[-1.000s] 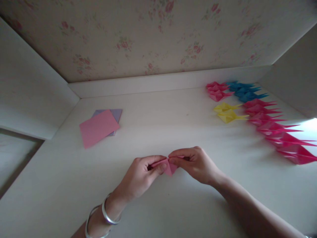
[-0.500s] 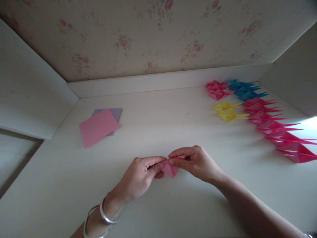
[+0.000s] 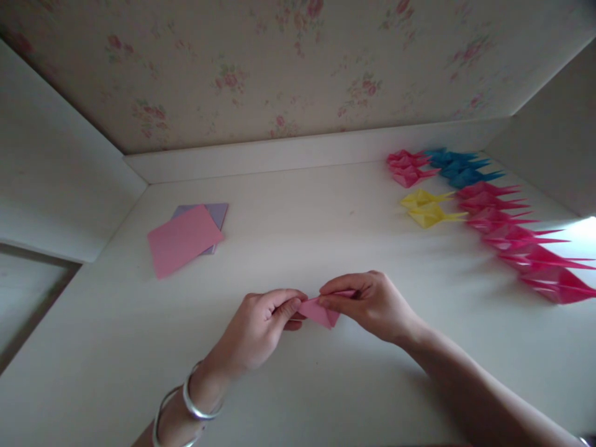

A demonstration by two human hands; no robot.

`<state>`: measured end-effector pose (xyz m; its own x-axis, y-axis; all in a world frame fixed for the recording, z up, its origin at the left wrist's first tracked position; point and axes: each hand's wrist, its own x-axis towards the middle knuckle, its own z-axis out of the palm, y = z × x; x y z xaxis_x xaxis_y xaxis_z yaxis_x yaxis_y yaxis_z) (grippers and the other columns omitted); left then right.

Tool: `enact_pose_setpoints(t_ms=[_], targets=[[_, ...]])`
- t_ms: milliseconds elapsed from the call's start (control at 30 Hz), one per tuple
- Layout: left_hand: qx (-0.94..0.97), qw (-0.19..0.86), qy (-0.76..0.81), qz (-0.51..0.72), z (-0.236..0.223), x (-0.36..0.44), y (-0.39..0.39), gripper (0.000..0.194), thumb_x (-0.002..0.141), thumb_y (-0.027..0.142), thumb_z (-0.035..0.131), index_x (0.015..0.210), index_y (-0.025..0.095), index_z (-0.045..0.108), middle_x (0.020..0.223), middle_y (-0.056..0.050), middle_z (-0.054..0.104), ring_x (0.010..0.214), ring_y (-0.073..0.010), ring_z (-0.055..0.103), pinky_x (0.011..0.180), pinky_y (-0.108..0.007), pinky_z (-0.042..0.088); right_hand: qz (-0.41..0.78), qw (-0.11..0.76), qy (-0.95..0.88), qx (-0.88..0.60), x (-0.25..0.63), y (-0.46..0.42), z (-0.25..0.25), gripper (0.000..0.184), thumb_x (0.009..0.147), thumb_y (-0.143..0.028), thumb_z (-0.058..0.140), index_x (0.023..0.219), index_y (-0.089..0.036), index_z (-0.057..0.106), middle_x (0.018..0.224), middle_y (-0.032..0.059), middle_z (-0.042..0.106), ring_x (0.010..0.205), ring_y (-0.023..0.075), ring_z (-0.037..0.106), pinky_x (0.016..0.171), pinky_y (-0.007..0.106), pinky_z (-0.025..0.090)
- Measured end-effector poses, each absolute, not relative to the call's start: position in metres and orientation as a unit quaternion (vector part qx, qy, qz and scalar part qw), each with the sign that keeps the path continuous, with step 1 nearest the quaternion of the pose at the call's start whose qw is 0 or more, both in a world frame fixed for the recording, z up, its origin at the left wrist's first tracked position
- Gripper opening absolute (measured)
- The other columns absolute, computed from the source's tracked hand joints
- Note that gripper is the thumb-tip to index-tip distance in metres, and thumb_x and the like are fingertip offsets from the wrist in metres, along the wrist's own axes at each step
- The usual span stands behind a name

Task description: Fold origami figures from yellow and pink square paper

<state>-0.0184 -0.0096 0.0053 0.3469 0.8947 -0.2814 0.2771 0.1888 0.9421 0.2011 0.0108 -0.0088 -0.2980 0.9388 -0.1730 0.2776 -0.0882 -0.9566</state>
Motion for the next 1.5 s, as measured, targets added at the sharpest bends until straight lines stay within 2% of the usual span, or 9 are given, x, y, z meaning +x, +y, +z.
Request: enact_pose_setpoints(t_ms=[300, 433, 733, 867, 933, 1033, 1233, 1400, 1500], targets=[[0.636, 0.51, 0.516, 0.261, 0.004, -0.014, -0.013, 0.029, 0.101, 0.038, 0.046, 0.097, 0.018, 0.066, 0.086, -0.004, 0.075, 0.078, -0.0172, 0.073, 0.073, -0.023, 0.058, 0.516, 0.311, -0.621, -0.502, 0.199, 0.01, -0.006, 0.015, 0.081, -0.035, 0.074, 0.08, -0.021, 0.08, 0.069, 0.0007, 0.073, 0.06, 0.0147, 0.063, 0.052, 0.023, 0.046], [0.673, 0.487, 0.496, 0.254, 0.006, -0.01, -0.013, 0.024, 0.097, 0.036, 0.054, 0.104, 0.02, 0.071, 0.089, -0.004, 0.076, 0.076, -0.0168, 0.071, 0.068, -0.022, 0.055, 0.499, 0.302, -0.65, -0.487, 0.197, 0.009, -0.007, 0.016, 0.084, -0.035, 0.072, 0.08, -0.022, 0.08, 0.067, 0.0001, 0.073, 0.06, 0.0143, 0.063, 0.053, 0.023, 0.046], [0.699, 0.467, 0.482, 0.248, 0.008, -0.01, -0.014, 0.028, 0.098, 0.03, 0.053, 0.084, 0.017, 0.074, 0.069, -0.001, 0.072, 0.061, -0.0123, 0.065, 0.059, -0.019, 0.049, 0.511, 0.263, -0.69, -0.44, 0.194, 0.007, 0.0, 0.022, 0.091, -0.026, 0.062, 0.076, -0.021, 0.078, 0.07, -0.0004, 0.074, 0.063, 0.0132, 0.064, 0.058, 0.023, 0.047], [0.702, 0.453, 0.488, 0.253, 0.008, -0.009, -0.013, 0.033, 0.098, 0.03, 0.051, 0.073, 0.016, 0.068, 0.062, 0.0, 0.066, 0.057, -0.0117, 0.061, 0.056, -0.019, 0.045, 0.516, 0.293, -0.658, -0.463, 0.197, 0.009, -0.003, 0.016, 0.089, -0.031, 0.065, 0.089, -0.02, 0.077, 0.079, 0.0013, 0.076, 0.069, 0.0148, 0.068, 0.062, 0.023, 0.051], [0.697, 0.456, 0.491, 0.258, 0.007, -0.01, -0.012, 0.034, 0.098, 0.029, 0.05, 0.071, 0.016, 0.066, 0.062, 0.0, 0.064, 0.058, -0.0119, 0.059, 0.055, -0.02, 0.044, 0.551, 0.309, -0.626, -0.456, 0.199, 0.01, -0.006, 0.021, 0.09, -0.034, 0.063, 0.098, -0.02, 0.075, 0.088, 0.003, 0.078, 0.078, 0.0165, 0.071, 0.068, 0.024, 0.055], [0.674, 0.488, 0.491, 0.26, 0.007, -0.011, -0.011, 0.03, 0.097, 0.031, 0.051, 0.077, 0.016, 0.069, 0.067, -0.001, 0.066, 0.062, -0.0131, 0.061, 0.058, -0.02, 0.046, 0.549, 0.297, -0.644, -0.442, 0.203, 0.011, -0.006, 0.021, 0.093, -0.032, 0.058, 0.101, -0.022, 0.075, 0.093, 0.0022, 0.078, 0.085, 0.0166, 0.073, 0.075, 0.024, 0.056], [0.663, 0.51, 0.495, 0.234, 0.003, -0.009, -0.011, 0.019, 0.091, 0.034, 0.063, 0.088, 0.02, 0.076, 0.068, 0.0, 0.07, 0.06, -0.0131, 0.061, 0.057, -0.02, 0.046, 0.483, 0.288, -0.688, -0.458, 0.2, 0.01, -0.003, 0.019, 0.092, -0.025, 0.059, 0.101, -0.022, 0.076, 0.092, 0.0012, 0.08, 0.082, 0.0166, 0.074, 0.072, 0.024, 0.056], [0.667, 0.497, 0.505, 0.231, -0.002, -0.006, -0.014, 0.02, 0.09, 0.036, 0.064, 0.089, 0.021, 0.076, 0.069, 0.0, 0.07, 0.06, -0.0135, 0.061, 0.057, -0.021, 0.046, 0.593, 0.329, -0.597, -0.429, 0.195, 0.007, -0.012, 0.025, 0.088, -0.032, 0.067, 0.109, -0.021, 0.07, 0.098, 0.0044, 0.079, 0.085, 0.0193, 0.076, 0.074, 0.028, 0.06], [0.666, 0.502, 0.507, 0.219, -0.001, -0.007, -0.015, 0.024, 0.093, 0.038, 0.059, 0.086, 0.021, 0.074, 0.067, 0.0, 0.068, 0.057, -0.013, 0.059, 0.055, -0.021, 0.046, 0.627, 0.328, -0.572, -0.415, 0.194, 0.007, -0.013, 0.027, 0.082, -0.033, 0.074, 0.106, -0.021, 0.069, 0.095, 0.0044, 0.079, 0.08, 0.0202, 0.076, 0.072, 0.03, 0.061]])
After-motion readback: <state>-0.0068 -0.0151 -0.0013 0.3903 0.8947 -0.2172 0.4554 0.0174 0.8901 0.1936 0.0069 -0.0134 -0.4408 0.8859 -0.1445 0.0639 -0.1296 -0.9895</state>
